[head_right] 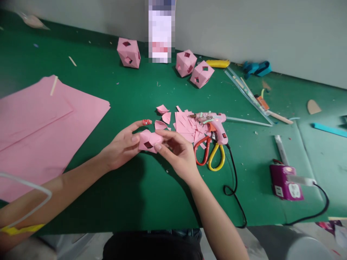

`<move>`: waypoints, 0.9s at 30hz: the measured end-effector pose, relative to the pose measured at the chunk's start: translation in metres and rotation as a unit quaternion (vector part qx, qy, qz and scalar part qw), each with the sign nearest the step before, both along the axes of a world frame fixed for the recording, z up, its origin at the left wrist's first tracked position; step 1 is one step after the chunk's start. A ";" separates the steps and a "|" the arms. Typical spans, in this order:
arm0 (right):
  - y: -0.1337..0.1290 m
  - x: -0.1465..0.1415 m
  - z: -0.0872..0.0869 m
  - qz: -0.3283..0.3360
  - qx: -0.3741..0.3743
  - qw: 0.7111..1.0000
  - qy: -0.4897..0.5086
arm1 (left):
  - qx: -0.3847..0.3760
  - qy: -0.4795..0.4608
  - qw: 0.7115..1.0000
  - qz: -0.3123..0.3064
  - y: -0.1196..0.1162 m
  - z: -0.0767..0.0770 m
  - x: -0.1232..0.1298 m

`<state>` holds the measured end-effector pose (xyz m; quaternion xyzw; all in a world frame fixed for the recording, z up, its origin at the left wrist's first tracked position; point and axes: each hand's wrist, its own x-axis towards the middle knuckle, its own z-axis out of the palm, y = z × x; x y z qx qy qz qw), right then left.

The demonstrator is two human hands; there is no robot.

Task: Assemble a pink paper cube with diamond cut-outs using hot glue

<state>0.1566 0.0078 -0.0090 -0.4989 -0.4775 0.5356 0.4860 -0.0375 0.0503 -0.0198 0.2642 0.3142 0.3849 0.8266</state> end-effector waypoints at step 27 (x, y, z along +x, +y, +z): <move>0.000 -0.001 -0.010 0.050 0.145 0.987 -0.054 | -0.018 -0.035 0.999 0.005 -0.002 -0.005 0.001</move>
